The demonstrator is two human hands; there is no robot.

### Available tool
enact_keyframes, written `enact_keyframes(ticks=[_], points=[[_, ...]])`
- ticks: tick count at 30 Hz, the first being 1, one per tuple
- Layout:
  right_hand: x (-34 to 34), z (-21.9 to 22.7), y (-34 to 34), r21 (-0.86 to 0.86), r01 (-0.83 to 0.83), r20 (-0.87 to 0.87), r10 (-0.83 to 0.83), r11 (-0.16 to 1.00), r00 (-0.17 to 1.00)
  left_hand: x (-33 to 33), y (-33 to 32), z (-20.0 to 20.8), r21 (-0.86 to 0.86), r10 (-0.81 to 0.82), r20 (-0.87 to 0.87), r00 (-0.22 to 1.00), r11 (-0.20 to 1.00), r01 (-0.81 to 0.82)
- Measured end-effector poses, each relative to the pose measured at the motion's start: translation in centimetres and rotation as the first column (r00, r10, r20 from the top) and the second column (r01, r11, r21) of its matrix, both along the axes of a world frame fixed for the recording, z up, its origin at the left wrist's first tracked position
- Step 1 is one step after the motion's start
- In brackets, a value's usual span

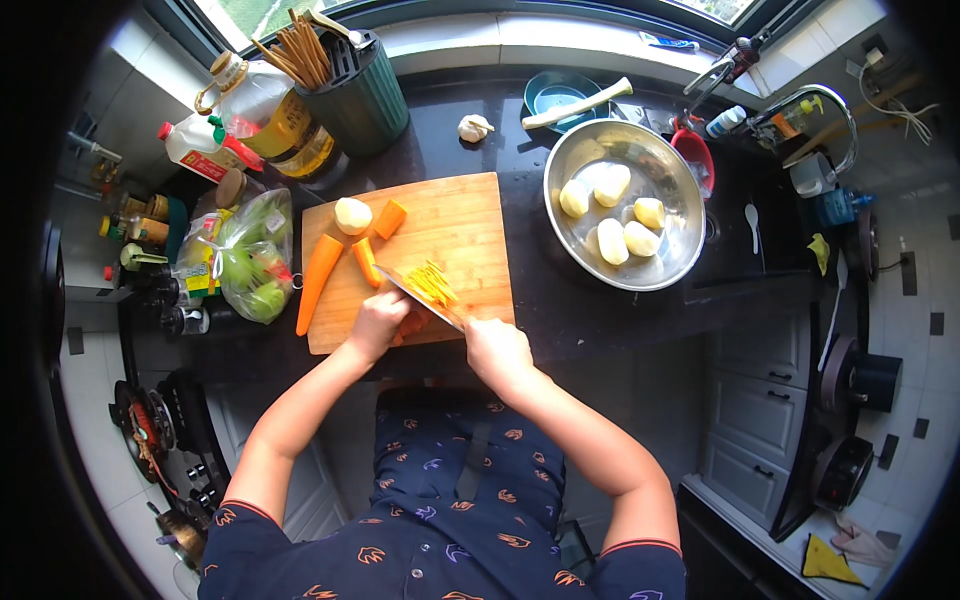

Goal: The person slices a carrot into thin strips on a wooden cutting board using a large knife. The person holds the carrot steady with one hand while making repetitive slicing motions with the other. A bowl of peeled potatoes is visible nearby on the counter.

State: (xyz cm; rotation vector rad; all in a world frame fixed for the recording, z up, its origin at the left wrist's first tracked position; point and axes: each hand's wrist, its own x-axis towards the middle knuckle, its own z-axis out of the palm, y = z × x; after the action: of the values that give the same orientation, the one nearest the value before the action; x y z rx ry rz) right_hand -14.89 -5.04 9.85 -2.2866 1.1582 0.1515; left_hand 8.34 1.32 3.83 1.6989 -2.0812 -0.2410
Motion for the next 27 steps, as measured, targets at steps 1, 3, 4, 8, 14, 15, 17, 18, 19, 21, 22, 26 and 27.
enact_keyframes(ticks=[1, 3, 4, 8, 14, 15, 17, 18, 19, 21, 22, 26, 27], points=[[0.6, -0.5, 0.0, -0.009, 0.004, 0.003, -0.004, 1.0, 1.0, 0.1, 0.1, 0.2, 0.065, -0.005, -0.003, 1.0, 0.998, 0.005], [1.3, -0.7, -0.4, -0.022, -0.001, -0.009, 0.001, 1.0, 1.0, 0.2, -0.1, 0.0, 0.051, 0.006, 0.015, 1.0, 0.999, -0.007], [1.4, -0.7, -0.6, -0.018, -0.005, 0.011, 0.005, 1.0, 1.0, 0.1, -0.1, -0.2, 0.046, 0.013, 0.02, 1.0, 0.999, -0.014], [0.8, -0.6, -0.9, -0.023, -0.026, 0.061, 0.027, 0.999, 0.998, 0.1, 0.0, -0.5, -0.034, 0.019, 0.017, 1.0, 0.999, -0.018], [0.4, 2.1, -0.6, -0.02, -0.025, 0.071, 0.027, 0.999, 0.997, -0.5, -0.1, -0.4, -0.056, 0.037, -0.053, 0.998, 0.998, -0.04], [0.3, 2.2, -0.6, -0.022, -0.032, 0.066, 0.034, 0.999, 0.997, -0.5, -0.1, -0.5, -0.065, 0.041, -0.045, 0.998, 0.997, -0.044], [0.1, 2.0, -0.7, -0.011, -0.036, 0.044, 0.037, 0.999, 0.998, -0.6, -0.3, -0.1, -0.072, 0.039, -0.046, 0.998, 0.996, -0.043], [0.0, 1.8, -0.7, -0.006, -0.038, 0.034, 0.038, 0.999, 0.999, -0.7, -0.3, 0.3, -0.07, 0.036, -0.056, 0.998, 0.997, -0.04], [0.0, 1.7, -0.7, -0.006, -0.037, 0.04, 0.037, 0.999, 0.998, -0.7, -0.4, 0.7, -0.067, 0.035, -0.065, 0.997, 0.997, -0.04], [-0.1, 1.6, -0.7, -0.008, -0.035, 0.053, 0.035, 0.999, 0.998, -0.5, -0.5, 0.5, -0.065, 0.019, -0.062, 0.998, 0.998, -0.023], [0.0, 1.6, -0.7, 0.0, -0.035, 0.034, 0.035, 0.999, 0.999, -0.4, -0.5, 0.3, -0.062, 0.009, -0.061, 0.998, 0.998, -0.013], [0.6, 1.1, -0.6, 0.016, -0.03, -0.009, 0.03, 0.999, 1.0, 0.1, -0.1, -0.1, -0.024, 0.01, -0.043, 0.999, 1.0, -0.011], [0.9, 0.8, -0.6, 0.017, -0.028, -0.011, 0.028, 0.999, 1.0, 0.3, 0.0, -0.3, -0.016, -0.003, -0.034, 0.999, 1.0, 0.002]])
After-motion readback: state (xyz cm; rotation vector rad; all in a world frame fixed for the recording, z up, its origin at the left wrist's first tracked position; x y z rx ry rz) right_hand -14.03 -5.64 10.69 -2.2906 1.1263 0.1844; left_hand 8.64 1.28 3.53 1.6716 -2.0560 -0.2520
